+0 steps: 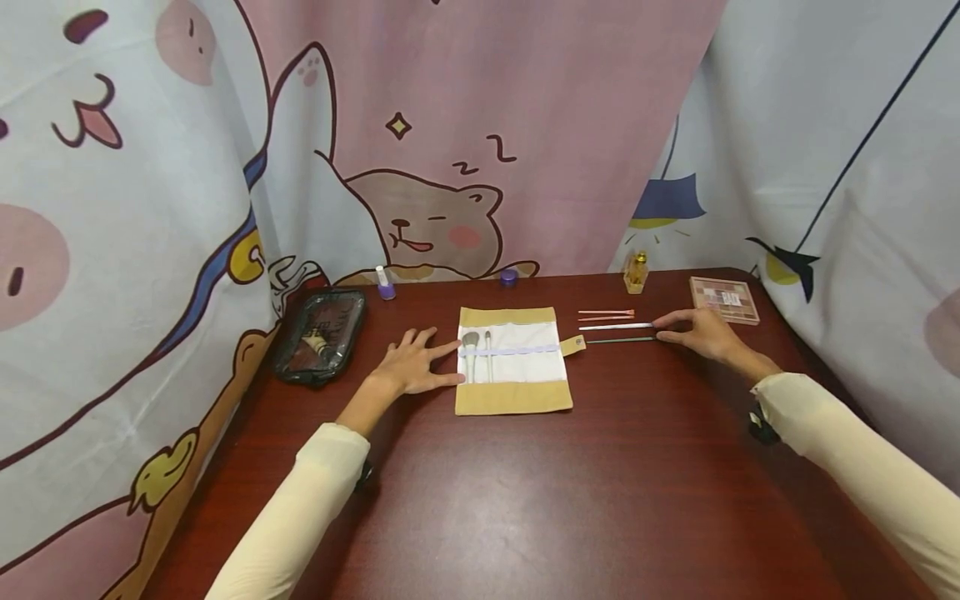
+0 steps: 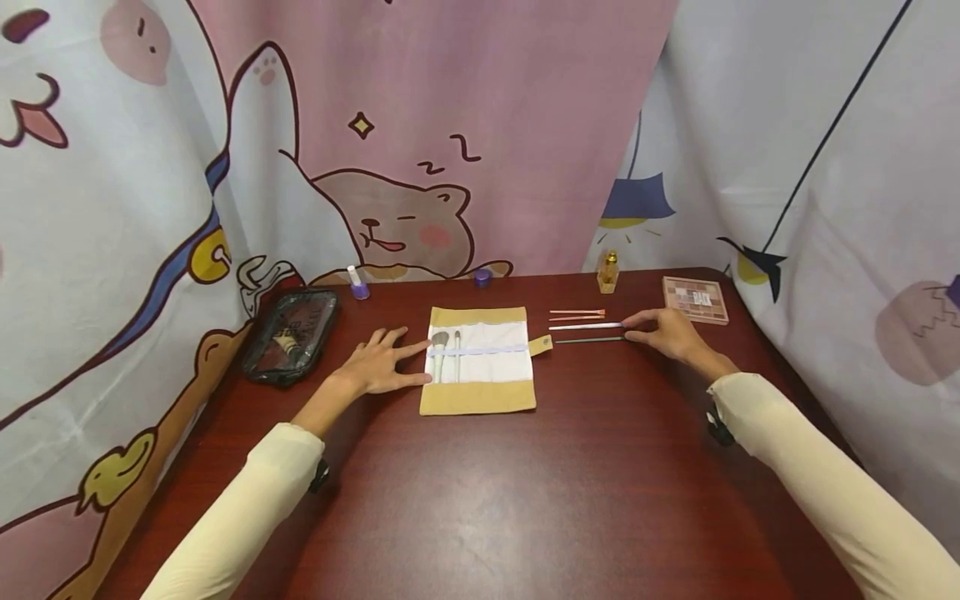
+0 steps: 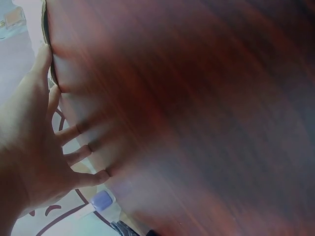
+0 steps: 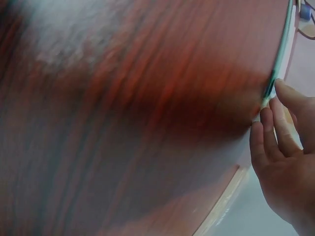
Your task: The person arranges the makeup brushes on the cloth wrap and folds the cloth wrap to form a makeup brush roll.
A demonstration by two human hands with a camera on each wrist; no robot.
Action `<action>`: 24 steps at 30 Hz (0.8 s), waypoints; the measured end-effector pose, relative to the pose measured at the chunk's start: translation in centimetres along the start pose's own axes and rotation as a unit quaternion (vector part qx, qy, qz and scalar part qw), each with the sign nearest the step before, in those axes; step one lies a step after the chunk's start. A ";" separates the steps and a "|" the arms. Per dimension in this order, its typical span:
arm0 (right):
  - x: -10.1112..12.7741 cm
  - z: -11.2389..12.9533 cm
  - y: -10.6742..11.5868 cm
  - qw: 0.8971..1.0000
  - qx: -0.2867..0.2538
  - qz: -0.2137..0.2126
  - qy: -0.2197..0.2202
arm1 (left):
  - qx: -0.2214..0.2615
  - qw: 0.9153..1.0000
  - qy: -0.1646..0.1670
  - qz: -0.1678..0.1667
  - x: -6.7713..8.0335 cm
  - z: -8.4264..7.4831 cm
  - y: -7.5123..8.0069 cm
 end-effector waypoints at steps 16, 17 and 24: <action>0.2 -0.3 -0.3 0.998 -0.006 0.011 0.055 | -0.008 1.000 0.008 0.002 -0.2 0.0 0.0; 0.2 -0.4 -0.3 0.998 -0.005 0.016 0.059 | -0.008 1.000 0.008 0.002 -0.2 0.0 0.0; 0.7 -0.6 0.5 0.998 -0.019 0.058 0.023 | -0.009 1.000 0.006 0.002 -0.2 0.0 -0.1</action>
Point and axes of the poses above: each hand's wrist, its own x-axis away from the middle knuckle, its own y-axis out of the back of the hand, z = x × y, the point moved 3 cm from there along -x, towards the middle knuckle, and after that the axes turned 6 degrees about z, right-handed, at the moved point
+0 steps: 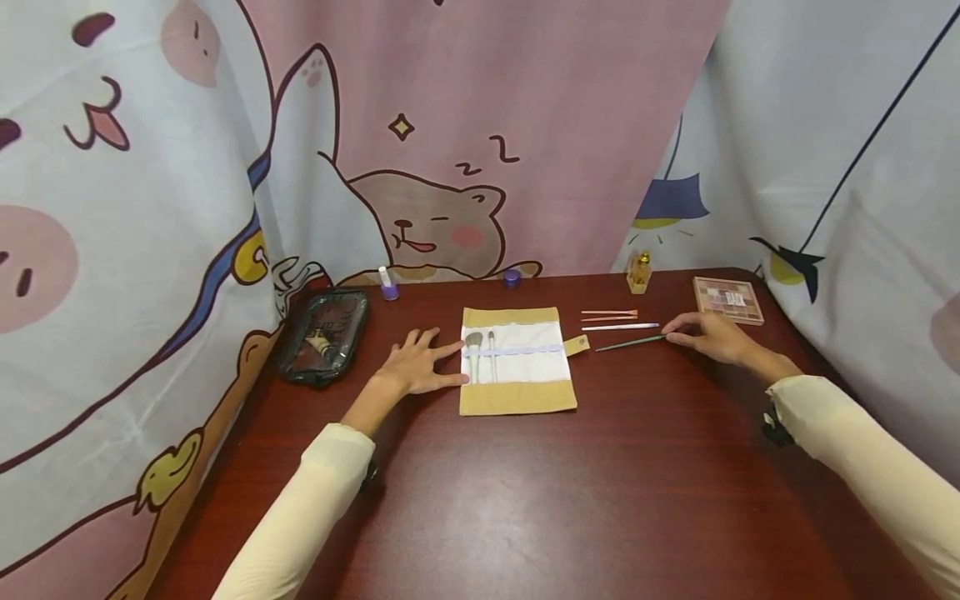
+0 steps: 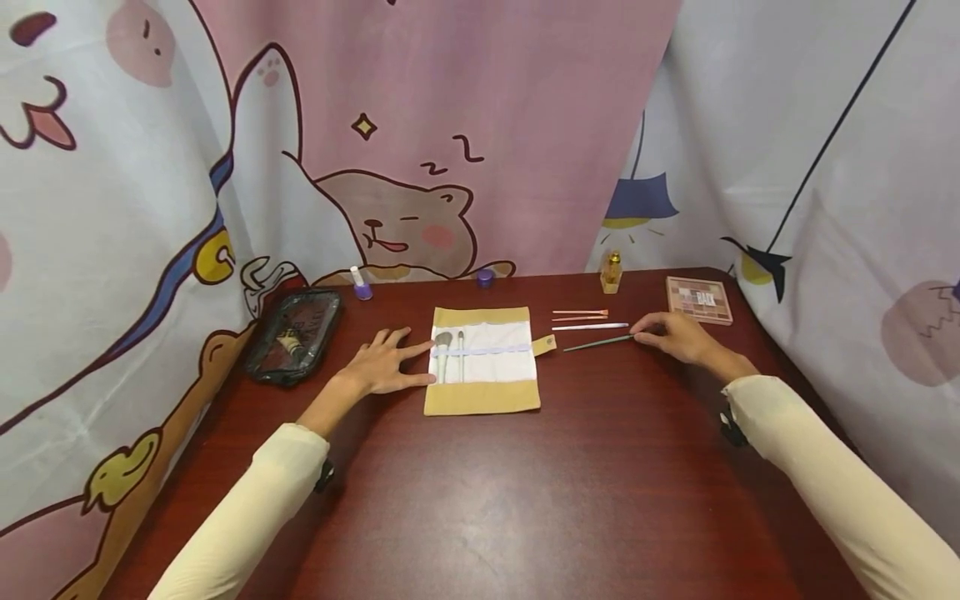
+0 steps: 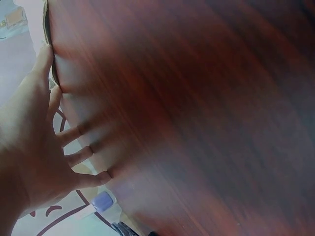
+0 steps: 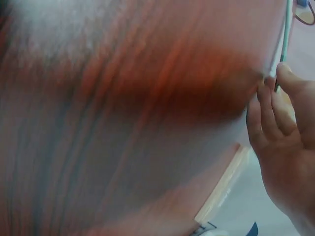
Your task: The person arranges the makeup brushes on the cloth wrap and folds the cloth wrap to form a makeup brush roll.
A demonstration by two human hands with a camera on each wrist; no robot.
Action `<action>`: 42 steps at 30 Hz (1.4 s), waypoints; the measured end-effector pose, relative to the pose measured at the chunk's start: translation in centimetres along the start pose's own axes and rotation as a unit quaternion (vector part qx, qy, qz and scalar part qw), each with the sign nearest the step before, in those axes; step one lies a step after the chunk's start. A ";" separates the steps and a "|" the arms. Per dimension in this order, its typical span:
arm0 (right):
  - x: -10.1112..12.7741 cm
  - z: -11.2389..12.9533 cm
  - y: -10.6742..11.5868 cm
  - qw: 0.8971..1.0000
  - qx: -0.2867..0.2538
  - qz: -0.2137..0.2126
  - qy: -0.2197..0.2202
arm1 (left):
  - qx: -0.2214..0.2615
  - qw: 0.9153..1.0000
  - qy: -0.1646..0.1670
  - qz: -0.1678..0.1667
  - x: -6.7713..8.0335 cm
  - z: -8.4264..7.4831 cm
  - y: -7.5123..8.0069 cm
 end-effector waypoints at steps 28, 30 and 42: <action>-4.0 6.9 2.7 0.904 -0.418 -0.069 0.055 | 0.009 1.000 0.001 0.002 0.6 0.2 -0.1; -4.8 7.7 2.6 0.895 -0.435 -0.071 0.073 | 0.008 1.000 0.001 0.001 0.6 0.2 -0.1; -8.1 11.5 1.2 0.942 -0.326 -0.062 0.047 | 0.006 1.000 -0.002 -0.011 0.1 -0.1 -0.1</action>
Point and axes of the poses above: each hand's wrist, its own x-axis away from the middle knuckle, its own y-axis out of the back of the hand, z = x × y, the point moved 3 cm from there along -x, towards the middle knuckle, and after that the axes turned 6 degrees about z, right-handed, at the moved point
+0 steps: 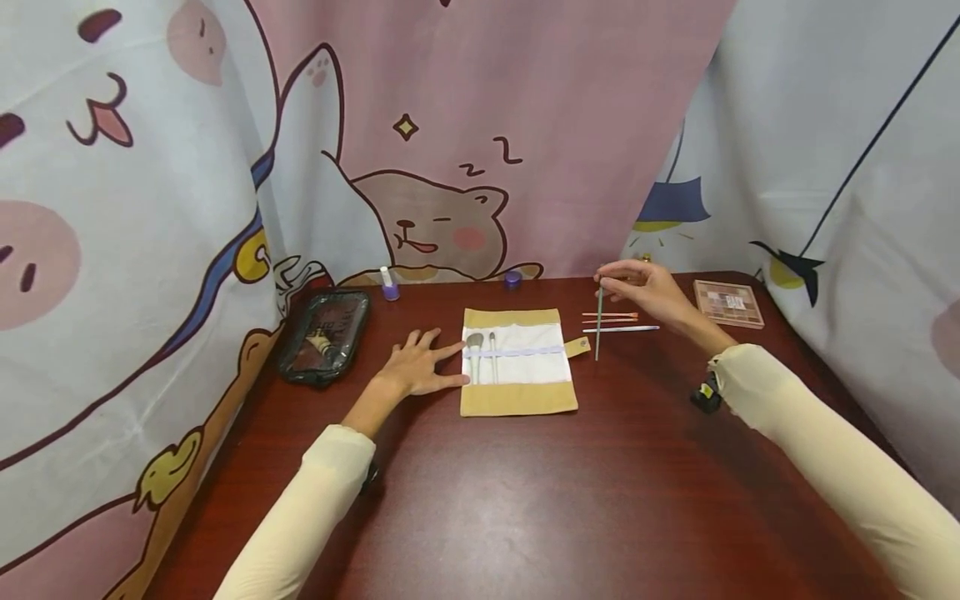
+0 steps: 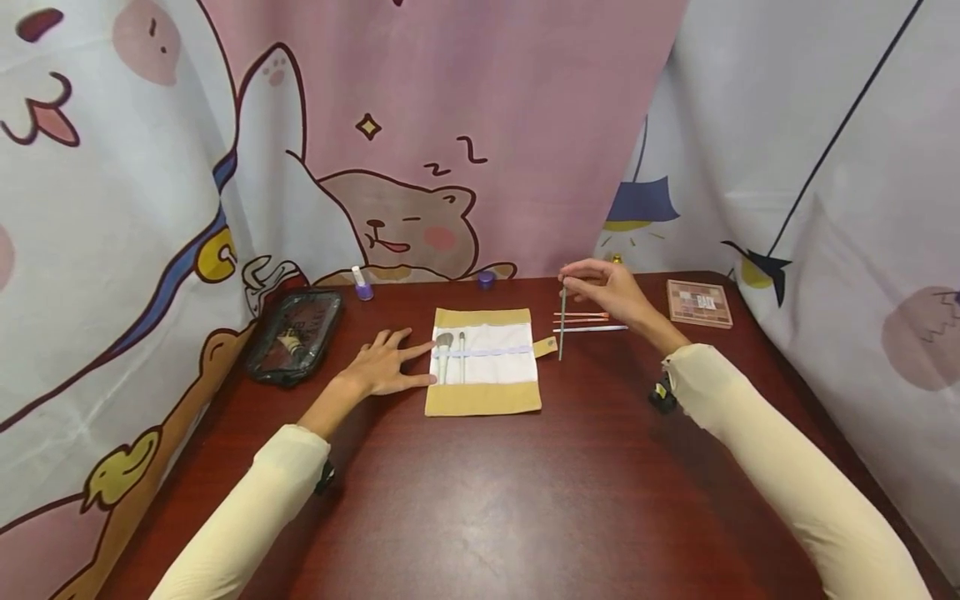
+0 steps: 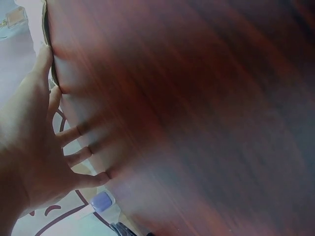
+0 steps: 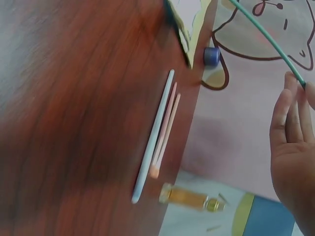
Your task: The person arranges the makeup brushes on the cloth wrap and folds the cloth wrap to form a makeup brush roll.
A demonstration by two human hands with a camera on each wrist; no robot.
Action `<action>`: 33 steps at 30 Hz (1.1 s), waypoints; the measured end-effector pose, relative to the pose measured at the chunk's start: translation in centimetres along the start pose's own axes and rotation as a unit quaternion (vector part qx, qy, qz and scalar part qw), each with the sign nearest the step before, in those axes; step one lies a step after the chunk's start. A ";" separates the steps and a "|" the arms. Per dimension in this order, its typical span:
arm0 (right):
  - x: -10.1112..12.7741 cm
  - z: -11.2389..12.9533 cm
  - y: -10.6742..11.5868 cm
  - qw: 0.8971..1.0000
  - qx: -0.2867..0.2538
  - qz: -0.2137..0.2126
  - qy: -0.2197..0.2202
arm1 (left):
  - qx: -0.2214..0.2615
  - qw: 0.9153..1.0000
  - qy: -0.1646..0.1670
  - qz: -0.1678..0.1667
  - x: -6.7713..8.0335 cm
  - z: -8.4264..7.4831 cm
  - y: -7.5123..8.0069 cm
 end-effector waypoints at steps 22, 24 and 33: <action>-7.3 -0.1 -6.1 1.000 -0.002 -0.004 0.004 | 0.001 1.000 0.004 0.001 -0.2 0.2 -0.1; -7.7 -0.1 -6.7 1.000 0.004 -0.008 0.008 | 0.003 1.000 0.005 0.001 -0.1 0.2 -0.1; -8.9 -0.3 -9.2 0.999 0.016 -0.028 0.020 | 0.004 1.000 0.008 -0.001 -0.2 0.2 -0.1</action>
Point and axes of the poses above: each hand's wrist, its own x-axis away from the middle knuckle, its own y-axis out of the back of the hand, z = x × y, the point moved 3 cm from there along -x, towards the middle knuckle, and after that the axes turned 6 degrees about z, right-handed, at the moved point
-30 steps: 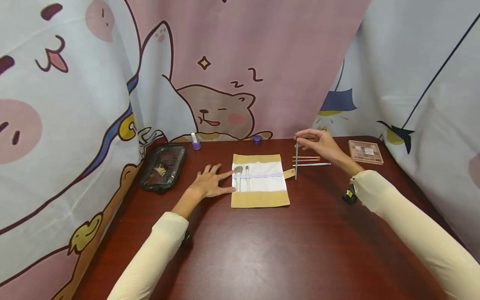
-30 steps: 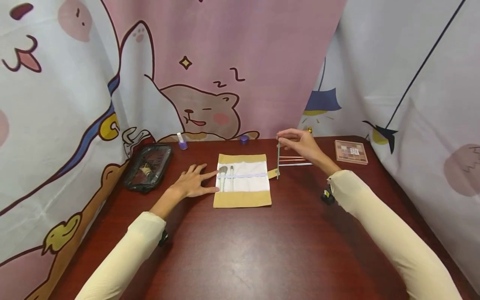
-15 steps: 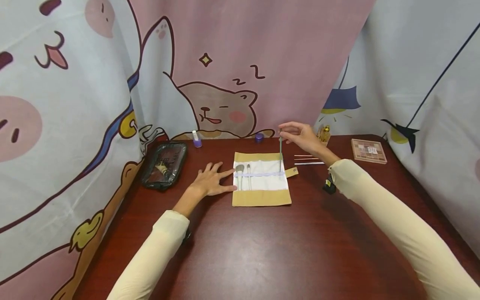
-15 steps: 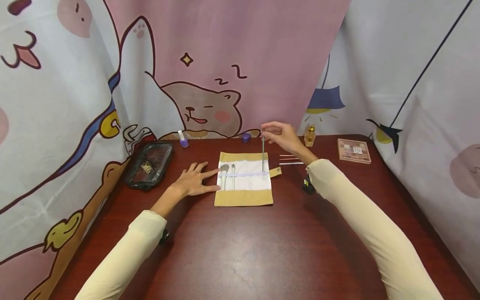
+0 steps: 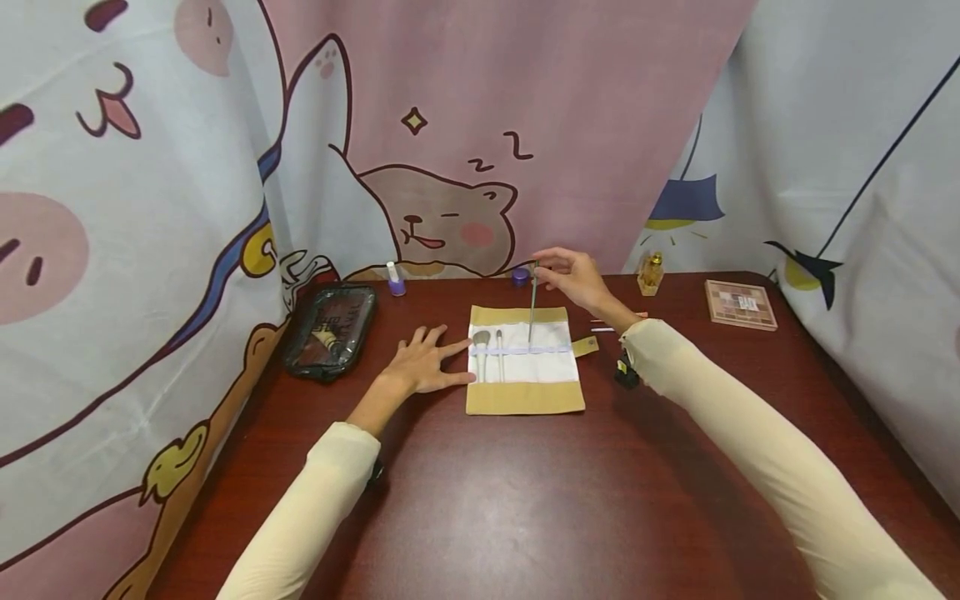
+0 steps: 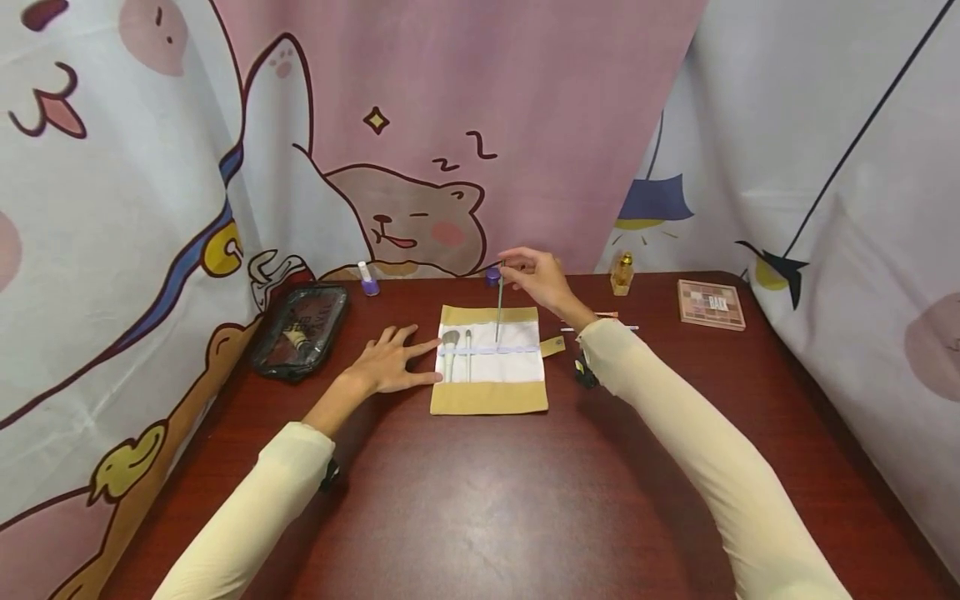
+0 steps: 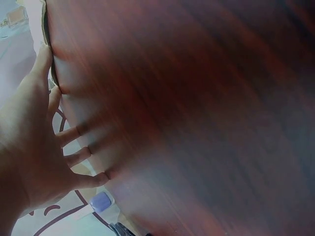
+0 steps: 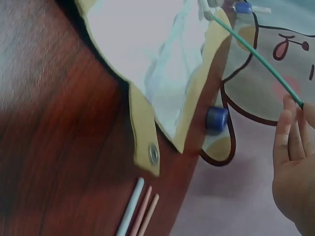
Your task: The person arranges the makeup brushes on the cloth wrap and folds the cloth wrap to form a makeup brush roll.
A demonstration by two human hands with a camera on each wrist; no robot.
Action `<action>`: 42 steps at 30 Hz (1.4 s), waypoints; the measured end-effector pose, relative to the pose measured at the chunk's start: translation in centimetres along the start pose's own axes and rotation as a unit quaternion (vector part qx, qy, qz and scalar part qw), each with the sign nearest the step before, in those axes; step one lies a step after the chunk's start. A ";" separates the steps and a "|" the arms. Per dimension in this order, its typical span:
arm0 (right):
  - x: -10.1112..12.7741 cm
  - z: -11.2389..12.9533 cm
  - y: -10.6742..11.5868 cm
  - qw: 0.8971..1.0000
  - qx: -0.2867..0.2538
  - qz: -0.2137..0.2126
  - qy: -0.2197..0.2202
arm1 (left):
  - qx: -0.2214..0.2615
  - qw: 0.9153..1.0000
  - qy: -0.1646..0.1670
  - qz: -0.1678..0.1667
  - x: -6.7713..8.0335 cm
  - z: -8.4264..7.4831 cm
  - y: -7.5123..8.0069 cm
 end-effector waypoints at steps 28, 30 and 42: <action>1.2 -2.8 -3.5 0.997 0.011 0.058 -0.052 | 0.002 1.000 -0.004 -0.002 -0.3 -0.4 0.0; 1.5 -3.0 -3.6 0.996 0.031 0.065 -0.056 | 0.002 1.000 -0.003 -0.002 -0.3 -0.4 0.0; 3.1 -4.1 -4.6 0.987 0.096 0.115 -0.062 | 0.001 1.000 0.001 -0.002 0.1 -0.2 0.0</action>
Point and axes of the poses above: each hand's wrist, its own x-axis away from the middle knuckle, its own y-axis out of the back of the hand, z = x × y, the point moved 3 cm from there along -x, towards the middle knuckle, and after that the axes turned 6 degrees about z, right-handed, at the moved point
